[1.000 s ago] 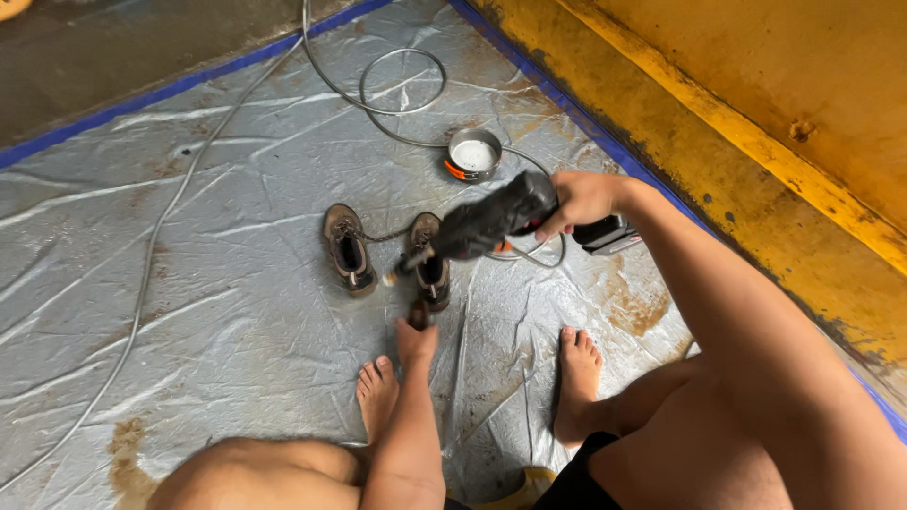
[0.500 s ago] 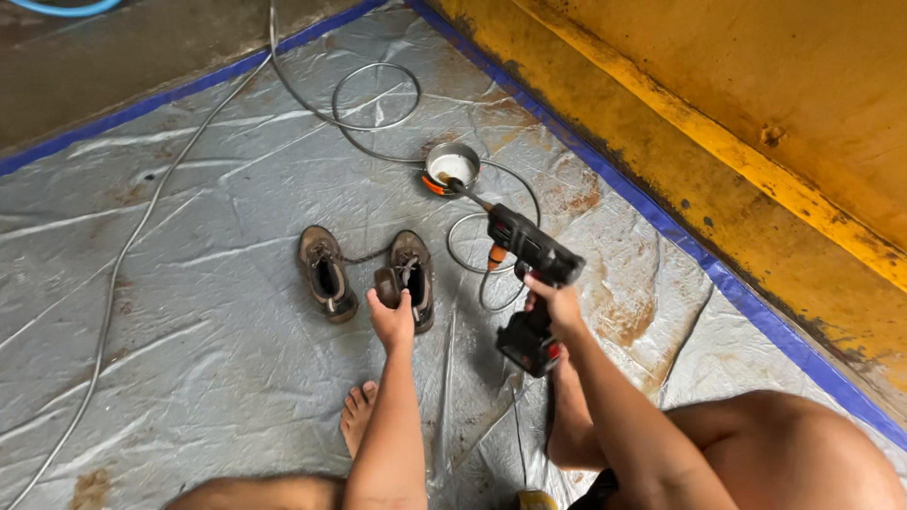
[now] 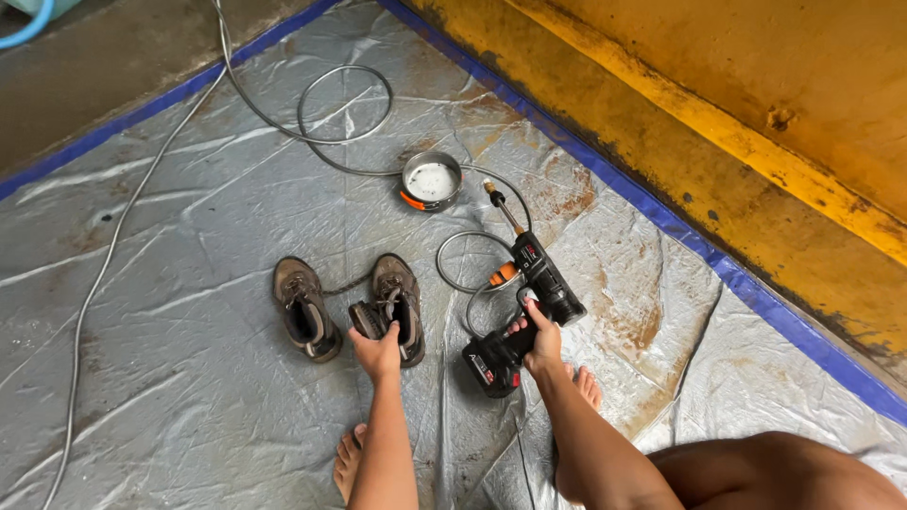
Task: The person unties the laces of a brown shoe, then uses a corded drill with a brush attachment to scrub the shoe's upper and sole. They rotate the shoe to clean different areas and later use a separate brush to scrub the shoe's interior.
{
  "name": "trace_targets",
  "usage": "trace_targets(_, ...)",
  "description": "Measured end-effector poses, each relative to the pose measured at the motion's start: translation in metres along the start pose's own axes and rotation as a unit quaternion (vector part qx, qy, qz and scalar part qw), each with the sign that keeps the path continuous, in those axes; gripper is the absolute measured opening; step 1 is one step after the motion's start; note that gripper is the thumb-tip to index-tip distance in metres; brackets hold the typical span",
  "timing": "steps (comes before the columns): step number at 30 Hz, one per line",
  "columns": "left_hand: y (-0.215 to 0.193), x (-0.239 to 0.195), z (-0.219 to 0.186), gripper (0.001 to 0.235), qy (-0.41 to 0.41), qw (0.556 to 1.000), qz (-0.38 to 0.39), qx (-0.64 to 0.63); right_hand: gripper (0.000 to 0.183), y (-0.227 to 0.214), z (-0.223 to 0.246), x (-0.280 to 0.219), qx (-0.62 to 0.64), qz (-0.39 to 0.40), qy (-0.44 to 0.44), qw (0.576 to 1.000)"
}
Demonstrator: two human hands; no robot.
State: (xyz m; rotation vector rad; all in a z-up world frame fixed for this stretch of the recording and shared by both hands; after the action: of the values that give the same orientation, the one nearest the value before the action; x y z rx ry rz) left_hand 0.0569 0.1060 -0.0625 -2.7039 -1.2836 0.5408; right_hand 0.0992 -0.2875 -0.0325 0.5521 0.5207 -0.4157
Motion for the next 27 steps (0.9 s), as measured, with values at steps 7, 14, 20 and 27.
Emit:
trace_targets(7, 0.007, 0.002, 0.020, 0.072, 0.018, 1.000, -0.026, 0.001, 0.027, -0.052, -0.025, 0.049, -0.009, -0.070, 0.031, 0.997)
trace_targets(14, 0.013, -0.012, -0.003, 0.085, -0.010, 0.999, -0.010, -0.030, 0.073, -0.103, -0.021, 0.058, -0.240, -0.282, 0.050, 0.928)
trace_targets(20, 0.013, -0.009, 0.015, 0.088, -0.029, 0.998, 0.010, -0.057, 0.074, 0.017, 0.020, -0.026, -0.634, -0.227, -0.224, 0.704)
trace_targets(27, 0.005, -0.011, 0.017, 0.080, -0.021, 0.999, 0.001, -0.027, 0.045, 0.155, -0.044, -0.084, -0.597, 0.201, -0.239, 0.739)
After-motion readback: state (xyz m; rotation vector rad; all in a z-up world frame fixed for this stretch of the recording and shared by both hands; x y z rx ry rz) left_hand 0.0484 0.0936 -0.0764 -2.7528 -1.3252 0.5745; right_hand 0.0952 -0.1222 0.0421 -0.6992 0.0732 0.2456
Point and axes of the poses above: each hand's wrist, its own x-axis towards the middle knuckle, its own y-axis out of the palm, z = x × y, the point moved 9 cm from there along x, towards the middle knuckle, and after that the axes turned 13 degrees about -x, right-handed, at the moved point
